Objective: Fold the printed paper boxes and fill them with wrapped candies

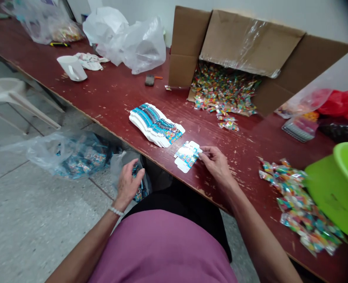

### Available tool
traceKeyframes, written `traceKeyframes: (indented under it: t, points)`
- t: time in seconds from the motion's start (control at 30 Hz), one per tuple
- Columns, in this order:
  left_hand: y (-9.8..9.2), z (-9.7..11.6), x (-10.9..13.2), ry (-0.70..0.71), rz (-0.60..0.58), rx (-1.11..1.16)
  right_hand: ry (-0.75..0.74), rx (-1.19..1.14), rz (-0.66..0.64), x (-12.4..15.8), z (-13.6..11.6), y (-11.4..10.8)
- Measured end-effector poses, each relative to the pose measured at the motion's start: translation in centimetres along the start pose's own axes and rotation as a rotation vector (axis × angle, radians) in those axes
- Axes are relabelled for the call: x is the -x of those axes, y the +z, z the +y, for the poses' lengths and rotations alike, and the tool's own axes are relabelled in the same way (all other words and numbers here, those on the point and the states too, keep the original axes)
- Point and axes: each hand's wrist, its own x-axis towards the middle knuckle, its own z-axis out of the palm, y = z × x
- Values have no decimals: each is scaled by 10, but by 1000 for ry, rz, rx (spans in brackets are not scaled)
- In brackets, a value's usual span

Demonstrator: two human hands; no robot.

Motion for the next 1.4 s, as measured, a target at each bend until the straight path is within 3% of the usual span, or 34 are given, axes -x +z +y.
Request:
traceKeyframes:
  t: [0.1,0.2,0.33,0.6,0.77,0.97,1.13,1.4]
  points:
    - [11,38,10,351,6,-218,-25,257,-30,-9,-1,13]
    - [27,74,12,626,-141,-345,8,435,-98,-14,-10,21]
    - [46,89,0,745,-233,-424,49,410,-166,-19,-15,21]
    - [49,88,-10,747,-232,-454,140,370,-173,-35,-16,20]
    - [56,93,-12,698,-179,-444,98,264,-108,-38,-12,27]
    - [67,110,-32,447,-223,-453,77,107,-52,-37,-2,37]
    - [69,114,-37,391,-221,-494,53,80,-4,-34,2,34]
    - [68,120,-48,218,-239,-267,-3,67,2,-34,1,28]
